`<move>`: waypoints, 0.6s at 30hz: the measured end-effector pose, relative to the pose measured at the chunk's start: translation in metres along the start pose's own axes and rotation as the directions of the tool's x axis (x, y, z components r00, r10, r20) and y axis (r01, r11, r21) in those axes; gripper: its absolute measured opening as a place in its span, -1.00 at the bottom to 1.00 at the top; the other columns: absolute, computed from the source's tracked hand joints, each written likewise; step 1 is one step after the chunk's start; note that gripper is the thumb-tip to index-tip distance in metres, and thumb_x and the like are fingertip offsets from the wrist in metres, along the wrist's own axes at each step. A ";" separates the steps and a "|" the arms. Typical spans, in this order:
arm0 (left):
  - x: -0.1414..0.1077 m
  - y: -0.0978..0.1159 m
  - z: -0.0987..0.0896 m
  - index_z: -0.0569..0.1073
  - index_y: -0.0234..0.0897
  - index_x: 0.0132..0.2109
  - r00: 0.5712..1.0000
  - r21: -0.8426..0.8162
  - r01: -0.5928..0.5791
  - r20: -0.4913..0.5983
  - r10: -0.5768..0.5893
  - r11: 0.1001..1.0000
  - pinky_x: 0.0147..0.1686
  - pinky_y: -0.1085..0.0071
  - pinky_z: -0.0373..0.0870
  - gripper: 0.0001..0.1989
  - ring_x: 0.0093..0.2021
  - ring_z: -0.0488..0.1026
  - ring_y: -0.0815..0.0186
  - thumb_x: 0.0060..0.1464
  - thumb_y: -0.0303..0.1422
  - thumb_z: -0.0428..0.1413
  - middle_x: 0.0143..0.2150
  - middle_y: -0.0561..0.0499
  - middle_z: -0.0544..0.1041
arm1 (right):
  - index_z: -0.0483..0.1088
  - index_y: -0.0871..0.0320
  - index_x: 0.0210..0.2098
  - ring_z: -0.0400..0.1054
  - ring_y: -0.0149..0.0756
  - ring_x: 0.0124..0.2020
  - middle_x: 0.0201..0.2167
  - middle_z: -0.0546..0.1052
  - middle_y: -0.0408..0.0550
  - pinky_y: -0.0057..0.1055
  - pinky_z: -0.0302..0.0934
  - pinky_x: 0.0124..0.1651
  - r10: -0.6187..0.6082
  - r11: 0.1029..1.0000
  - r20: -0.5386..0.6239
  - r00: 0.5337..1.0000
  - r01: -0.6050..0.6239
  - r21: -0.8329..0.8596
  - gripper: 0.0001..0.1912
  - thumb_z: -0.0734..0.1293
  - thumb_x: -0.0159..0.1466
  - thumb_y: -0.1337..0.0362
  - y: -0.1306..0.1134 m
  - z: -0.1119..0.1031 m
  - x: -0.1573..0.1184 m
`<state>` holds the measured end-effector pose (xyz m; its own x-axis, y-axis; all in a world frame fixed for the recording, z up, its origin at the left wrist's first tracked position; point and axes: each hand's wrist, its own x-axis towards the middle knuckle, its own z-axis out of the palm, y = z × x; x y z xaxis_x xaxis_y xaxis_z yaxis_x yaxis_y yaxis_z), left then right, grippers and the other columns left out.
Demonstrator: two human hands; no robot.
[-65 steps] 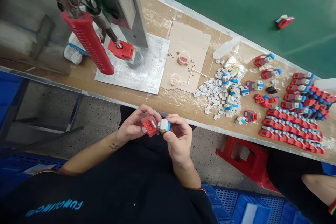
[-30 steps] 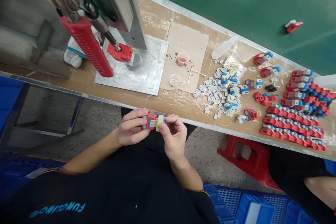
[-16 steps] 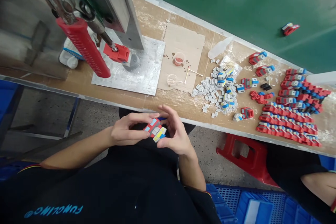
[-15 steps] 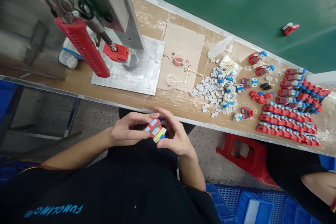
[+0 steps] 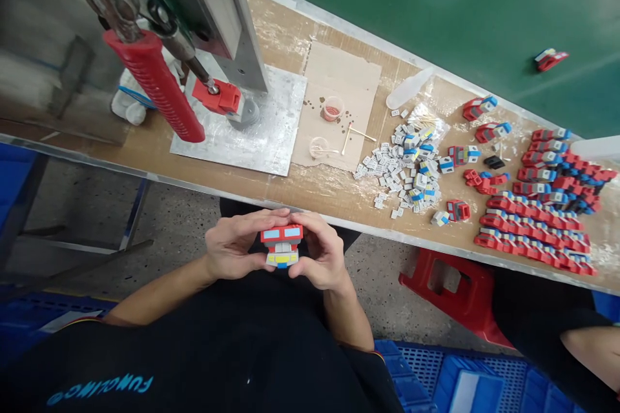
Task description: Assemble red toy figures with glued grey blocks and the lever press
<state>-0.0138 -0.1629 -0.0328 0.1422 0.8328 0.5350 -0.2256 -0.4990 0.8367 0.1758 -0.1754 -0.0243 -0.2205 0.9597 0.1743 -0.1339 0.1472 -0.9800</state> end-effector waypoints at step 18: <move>-0.008 0.021 -0.001 0.41 -0.21 0.45 0.997 0.197 0.024 -0.082 -0.008 0.980 0.18 0.32 0.68 -0.34 0.18 0.69 0.07 0.30 -0.20 0.33 0.22 -0.24 0.68 | 0.50 0.00 0.16 0.64 -0.05 -0.10 -0.09 0.65 0.06 -0.12 0.60 -0.06 -0.092 0.966 -0.137 0.986 0.055 -0.251 -0.40 0.30 0.41 -0.30 -0.005 0.029 -0.002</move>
<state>-0.0209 -0.1798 -0.0192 0.0650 0.8536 0.5168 -0.0274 -0.5162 0.8561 0.1485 -0.1850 -0.0174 -0.0726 0.9658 0.2490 0.1008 0.2555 -0.9616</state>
